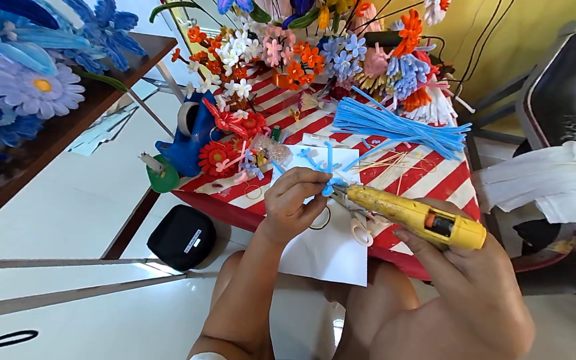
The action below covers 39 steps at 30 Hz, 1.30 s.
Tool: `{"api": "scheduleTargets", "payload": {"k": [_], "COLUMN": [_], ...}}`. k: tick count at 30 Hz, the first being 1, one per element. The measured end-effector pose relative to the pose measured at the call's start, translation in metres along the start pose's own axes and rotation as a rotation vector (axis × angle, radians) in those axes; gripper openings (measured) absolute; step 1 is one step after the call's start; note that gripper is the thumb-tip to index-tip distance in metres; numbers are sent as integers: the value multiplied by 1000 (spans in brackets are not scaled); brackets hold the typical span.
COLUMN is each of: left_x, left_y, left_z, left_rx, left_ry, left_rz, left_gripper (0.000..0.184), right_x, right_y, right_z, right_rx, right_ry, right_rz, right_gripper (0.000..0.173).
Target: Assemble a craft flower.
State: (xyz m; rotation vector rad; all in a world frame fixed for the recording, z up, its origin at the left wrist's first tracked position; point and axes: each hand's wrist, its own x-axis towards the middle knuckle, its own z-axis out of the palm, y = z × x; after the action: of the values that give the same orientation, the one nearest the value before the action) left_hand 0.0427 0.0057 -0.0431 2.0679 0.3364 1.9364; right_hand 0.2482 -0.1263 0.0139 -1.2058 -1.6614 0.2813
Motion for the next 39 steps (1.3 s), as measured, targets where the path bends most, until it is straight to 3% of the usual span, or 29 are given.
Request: {"api": "scheduleTargets", "payload": {"k": [16, 21, 24, 30, 34, 39], "left_x": [0, 0, 0, 1, 2, 4], "left_y": [-3, -7, -8, -8, -7, -1], "left_z": [0, -3, -4, -5, -6, -9], "left_rx": [-60, -73, -68, -65, -71, -196], "left_ry": [20, 30, 34, 36, 35, 6], "left_rz": [-95, -142, -159, -162, -181, -358], "left_gripper": [8, 8, 8, 7, 9, 12], "right_x": [-1, -10, -11, 0, 8, 2], "right_y": [-5, 0, 19, 97, 130, 128], "right_z": [-5, -23, -35, -38, -40, -53], "right_rx": [22, 24, -81, -182, -235, -69], "right_ry": [15, 65, 78, 25, -145, -63], "right_rz": [8, 93, 185, 566, 764, 644], "right_gripper": [33, 33, 35, 39, 37, 61]}}
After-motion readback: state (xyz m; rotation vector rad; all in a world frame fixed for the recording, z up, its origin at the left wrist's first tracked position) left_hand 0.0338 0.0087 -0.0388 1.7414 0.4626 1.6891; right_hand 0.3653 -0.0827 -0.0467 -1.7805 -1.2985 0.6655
